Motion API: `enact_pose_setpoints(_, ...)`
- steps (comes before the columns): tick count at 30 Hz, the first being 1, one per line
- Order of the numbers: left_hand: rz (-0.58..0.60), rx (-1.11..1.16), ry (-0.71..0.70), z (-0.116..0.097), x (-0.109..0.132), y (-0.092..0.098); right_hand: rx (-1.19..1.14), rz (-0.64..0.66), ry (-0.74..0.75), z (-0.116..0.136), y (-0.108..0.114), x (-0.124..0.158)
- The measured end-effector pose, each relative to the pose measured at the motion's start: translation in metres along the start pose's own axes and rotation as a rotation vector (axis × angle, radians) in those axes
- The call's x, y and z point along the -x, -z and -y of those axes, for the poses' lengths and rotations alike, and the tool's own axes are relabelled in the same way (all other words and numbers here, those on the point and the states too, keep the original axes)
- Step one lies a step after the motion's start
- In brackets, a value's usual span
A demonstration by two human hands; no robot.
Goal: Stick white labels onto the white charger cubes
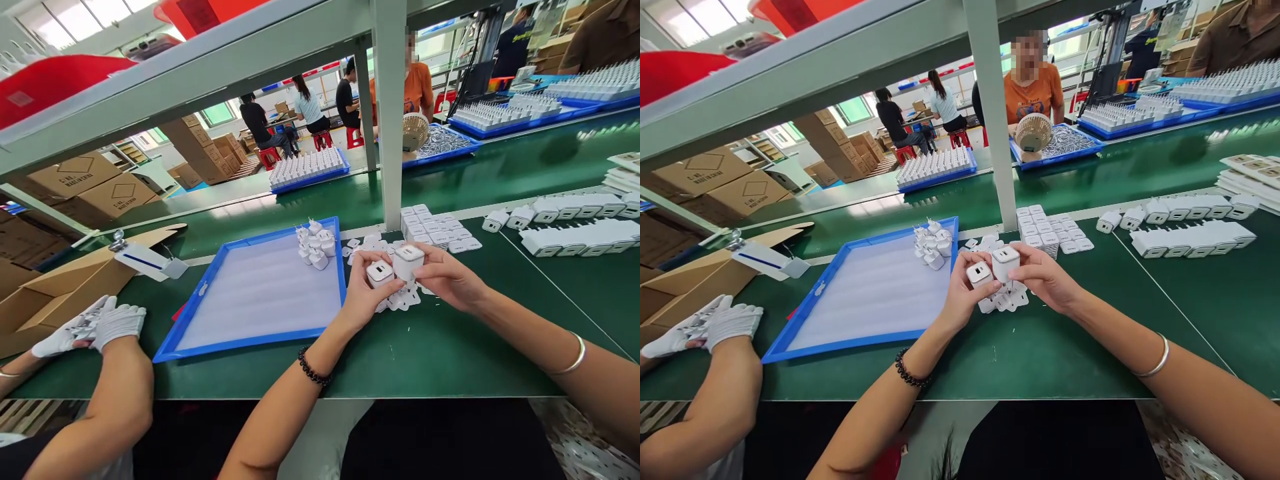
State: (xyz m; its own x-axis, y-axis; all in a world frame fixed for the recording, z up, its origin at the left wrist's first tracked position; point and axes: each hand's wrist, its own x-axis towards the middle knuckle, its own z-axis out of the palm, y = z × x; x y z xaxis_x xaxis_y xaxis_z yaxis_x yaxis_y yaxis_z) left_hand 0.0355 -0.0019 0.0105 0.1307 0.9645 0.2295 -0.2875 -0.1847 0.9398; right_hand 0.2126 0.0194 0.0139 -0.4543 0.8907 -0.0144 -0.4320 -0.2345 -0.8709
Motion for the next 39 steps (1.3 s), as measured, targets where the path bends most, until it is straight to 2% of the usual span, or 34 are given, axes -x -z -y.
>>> enact_pose_setpoints(5,0.032,0.169,0.208,-0.006,-0.006,0.004,-0.048,-0.007,-0.055,0.004,0.003,-0.001)
enact_pose_setpoints(9,-0.045,0.261,0.322,-0.007,-0.008,0.005,-0.096,-0.022,-0.078,0.003,0.004,-0.003)
enact_pose_setpoints(13,-0.114,0.144,0.248,-0.005,-0.005,0.003,-0.119,-0.016,-0.067,0.0,0.001,-0.004)
enact_pose_setpoints(17,-0.054,0.129,0.123,-0.001,-0.003,-0.001,-0.131,0.006,-0.055,-0.002,-0.004,-0.003)
enact_pose_setpoints(19,-0.042,0.15,0.128,0.001,-0.001,-0.005,-0.129,0.025,-0.03,-0.003,-0.005,-0.002)
enact_pose_setpoints(24,-0.099,0.159,0.109,0.006,0.004,-0.011,-0.074,0.049,-0.027,-0.009,-0.001,-0.004)
enact_pose_setpoints(32,-0.196,0.03,0.08,0.004,0.006,-0.011,0.2,0.015,0.003,-0.014,-0.001,-0.002)
enact_pose_setpoints(36,-0.232,0.011,0.11,0.004,0.0,-0.009,0.482,-0.045,0.02,-0.009,0.0,-0.004)
enact_pose_setpoints(39,-0.272,0.063,0.109,0.005,-0.007,-0.005,0.78,-0.134,0.048,0.003,0.012,-0.005)
